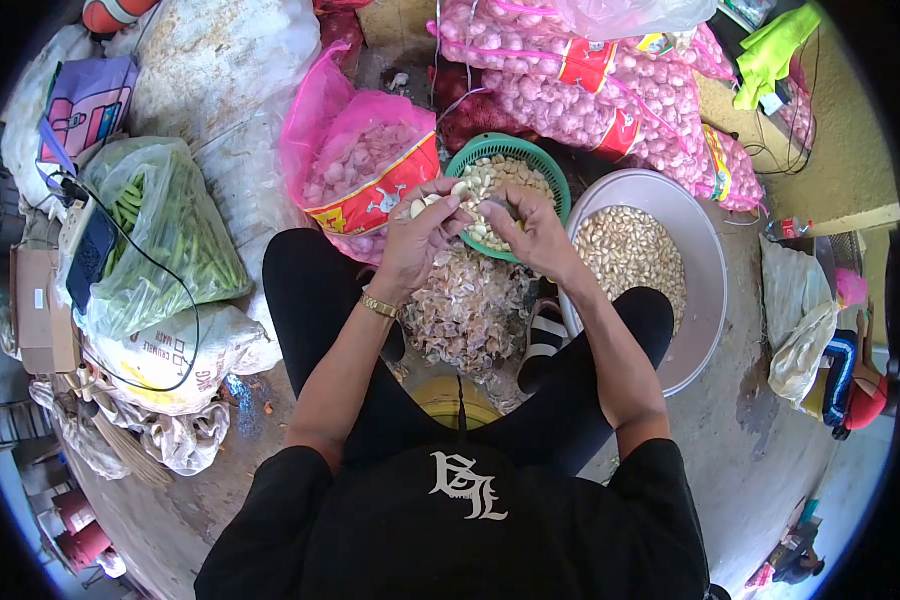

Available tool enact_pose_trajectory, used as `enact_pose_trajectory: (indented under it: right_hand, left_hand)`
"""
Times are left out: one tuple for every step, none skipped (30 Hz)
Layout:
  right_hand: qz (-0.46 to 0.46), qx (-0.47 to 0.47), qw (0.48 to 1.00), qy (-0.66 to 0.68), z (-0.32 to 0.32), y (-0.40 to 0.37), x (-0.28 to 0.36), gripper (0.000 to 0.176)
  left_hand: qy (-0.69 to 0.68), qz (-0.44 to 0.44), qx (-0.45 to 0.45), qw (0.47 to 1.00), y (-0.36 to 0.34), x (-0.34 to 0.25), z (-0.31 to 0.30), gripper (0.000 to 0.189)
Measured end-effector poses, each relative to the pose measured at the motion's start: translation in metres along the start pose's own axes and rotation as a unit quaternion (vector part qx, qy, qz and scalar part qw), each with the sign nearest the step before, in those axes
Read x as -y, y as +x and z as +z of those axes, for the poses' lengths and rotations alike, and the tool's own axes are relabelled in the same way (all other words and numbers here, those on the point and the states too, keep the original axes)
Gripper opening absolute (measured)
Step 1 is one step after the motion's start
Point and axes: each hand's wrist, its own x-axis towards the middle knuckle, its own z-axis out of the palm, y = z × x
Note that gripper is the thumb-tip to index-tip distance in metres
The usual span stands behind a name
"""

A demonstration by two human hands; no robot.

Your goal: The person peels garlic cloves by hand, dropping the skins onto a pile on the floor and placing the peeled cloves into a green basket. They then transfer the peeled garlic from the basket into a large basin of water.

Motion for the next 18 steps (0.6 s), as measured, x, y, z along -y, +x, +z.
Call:
enact_pose_trajectory:
  right_hand:
    - [0.0,0.0,1.0,-0.001,0.0,-0.002,0.0,0.021]
    - [0.02,-0.002,1.0,-0.022,0.001,-0.004,-0.001,0.02]
    - [0.041,-0.003,0.998,-0.042,0.002,-0.006,-0.002,0.02]
    - [0.041,-0.002,0.998,-0.042,0.004,-0.005,-0.004,0.02]
    - [0.033,-0.032,0.998,-0.044,0.005,-0.003,-0.007,0.02]
    - [0.024,-0.062,0.997,-0.046,0.007,-0.001,-0.004,0.021]
    - [0.025,-0.063,0.997,-0.046,0.007,0.0,0.0,0.021]
    - [0.044,-0.07,0.996,-0.021,0.007,0.001,0.005,0.022]
    - [0.064,-0.076,0.995,0.005,0.007,0.002,0.01,0.023]
    - [0.063,-0.076,0.995,0.005,0.007,0.003,0.01,0.023]
    - [0.055,-0.076,0.996,-0.011,0.007,0.003,0.009,0.025]
    - [0.047,-0.076,0.996,-0.026,0.007,0.004,0.008,0.027]
    - [0.048,-0.075,0.996,-0.025,0.008,0.004,0.005,0.027]
    - [0.01,-0.079,0.995,-0.063,0.009,0.003,-0.001,0.027]
    - [-0.028,-0.081,0.991,-0.101,0.009,0.003,-0.002,0.027]
    - [-0.028,-0.081,0.991,-0.101,0.009,0.002,-0.003,0.027]
    - [0.036,-0.063,0.996,-0.054,0.008,-0.001,-0.001,0.027]
    - [0.099,-0.043,0.994,-0.007,0.007,-0.002,0.0,0.027]
  left_hand:
    - [-0.006,0.014,-0.002,1.0,0.001,0.0,0.001,0.025]
    - [-0.006,0.014,-0.001,1.0,0.001,0.0,0.001,0.025]
    - [-0.002,0.016,-0.001,1.0,0.0,0.001,0.0,0.024]
    - [0.002,0.02,-0.001,1.0,0.0,0.001,0.0,0.023]
    - [0.002,0.02,-0.001,1.0,0.0,0.001,0.0,0.023]
    - [0.005,0.018,0.013,1.0,-0.001,-0.001,0.001,0.021]
    - [0.009,0.015,0.026,1.0,-0.003,-0.001,0.002,0.019]
    - [0.009,0.015,0.026,1.0,-0.003,0.0,0.002,0.019]
    - [0.017,0.016,0.028,0.999,-0.005,0.0,0.001,0.019]
    - [0.024,0.018,0.029,0.999,-0.005,0.001,0.001,0.018]
    - [0.024,0.018,0.028,0.999,-0.004,0.001,0.001,0.018]
    - [0.034,0.029,0.026,0.999,-0.004,0.002,0.003,0.019]
    - [0.043,0.039,0.023,0.998,-0.004,0.002,0.003,0.019]
    - [0.043,0.038,0.022,0.998,-0.004,0.003,0.002,0.019]
    - [0.035,0.047,0.03,0.998,-0.003,0.003,0.002,0.019]
    - [0.028,0.055,0.038,0.997,-0.003,0.003,0.002,0.02]
    - [0.028,0.055,0.038,0.997,-0.002,0.004,0.001,0.02]
    - [0.035,0.059,0.03,0.997,-0.002,0.002,0.002,0.02]
